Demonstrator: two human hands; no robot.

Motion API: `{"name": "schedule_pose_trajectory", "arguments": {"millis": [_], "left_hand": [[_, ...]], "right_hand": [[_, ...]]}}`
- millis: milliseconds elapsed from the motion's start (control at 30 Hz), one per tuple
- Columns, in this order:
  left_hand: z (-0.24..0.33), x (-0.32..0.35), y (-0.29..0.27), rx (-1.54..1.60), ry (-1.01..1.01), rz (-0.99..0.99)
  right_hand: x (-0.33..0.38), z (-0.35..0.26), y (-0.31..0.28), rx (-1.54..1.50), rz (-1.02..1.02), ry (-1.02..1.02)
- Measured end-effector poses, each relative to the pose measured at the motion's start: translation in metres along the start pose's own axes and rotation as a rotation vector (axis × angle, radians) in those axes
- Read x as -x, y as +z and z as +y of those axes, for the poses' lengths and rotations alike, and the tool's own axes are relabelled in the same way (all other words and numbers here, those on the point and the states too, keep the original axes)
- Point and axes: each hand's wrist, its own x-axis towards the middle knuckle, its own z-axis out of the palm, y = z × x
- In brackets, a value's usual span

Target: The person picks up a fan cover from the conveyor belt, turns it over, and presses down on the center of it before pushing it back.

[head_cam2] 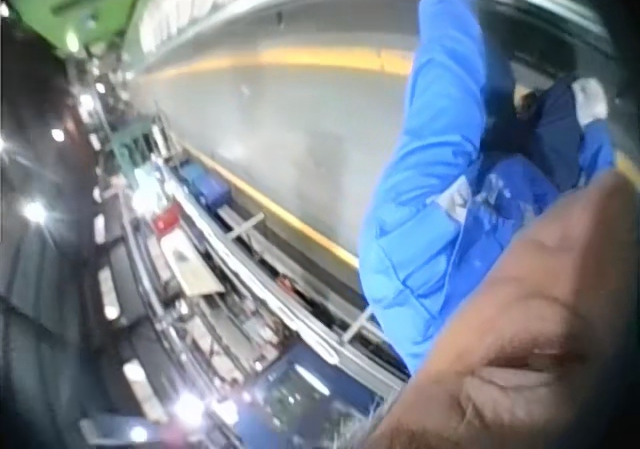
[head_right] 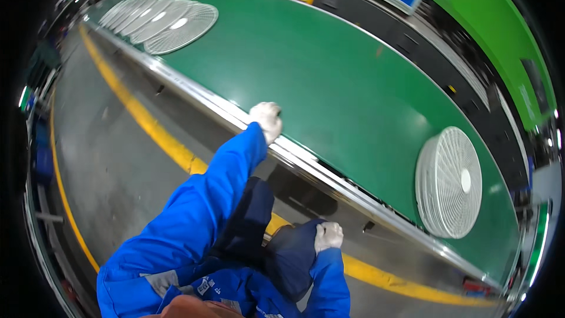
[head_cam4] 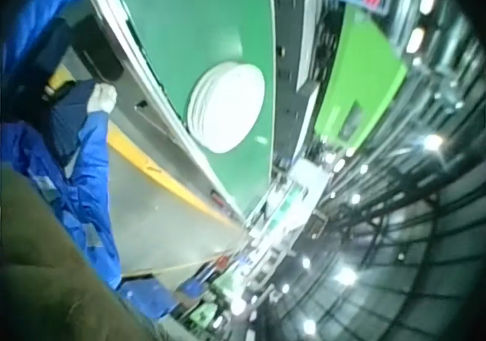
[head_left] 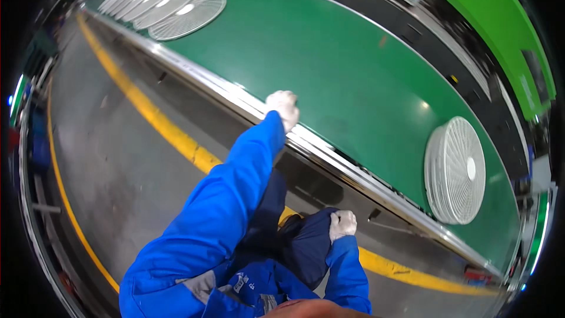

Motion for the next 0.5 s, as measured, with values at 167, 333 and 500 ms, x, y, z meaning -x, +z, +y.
{"name": "schedule_pose_trajectory", "arguments": {"millis": [167,333,500], "left_hand": [[-0.0044,0.007,-0.0026,-0.002,-0.035,-0.043],[-0.0004,0.0088,-0.0046,-0.019,-0.027,-0.026],[0.0004,0.0096,-0.0054,-0.045,-0.031,-0.076]], "right_hand": [[-0.0002,-0.006,0.0005,0.026,0.003,-0.001],[-0.0002,0.0004,0.0024,-0.005,0.035,-0.054],[-0.0011,0.0006,0.001,-0.005,0.03,-0.047]]}}
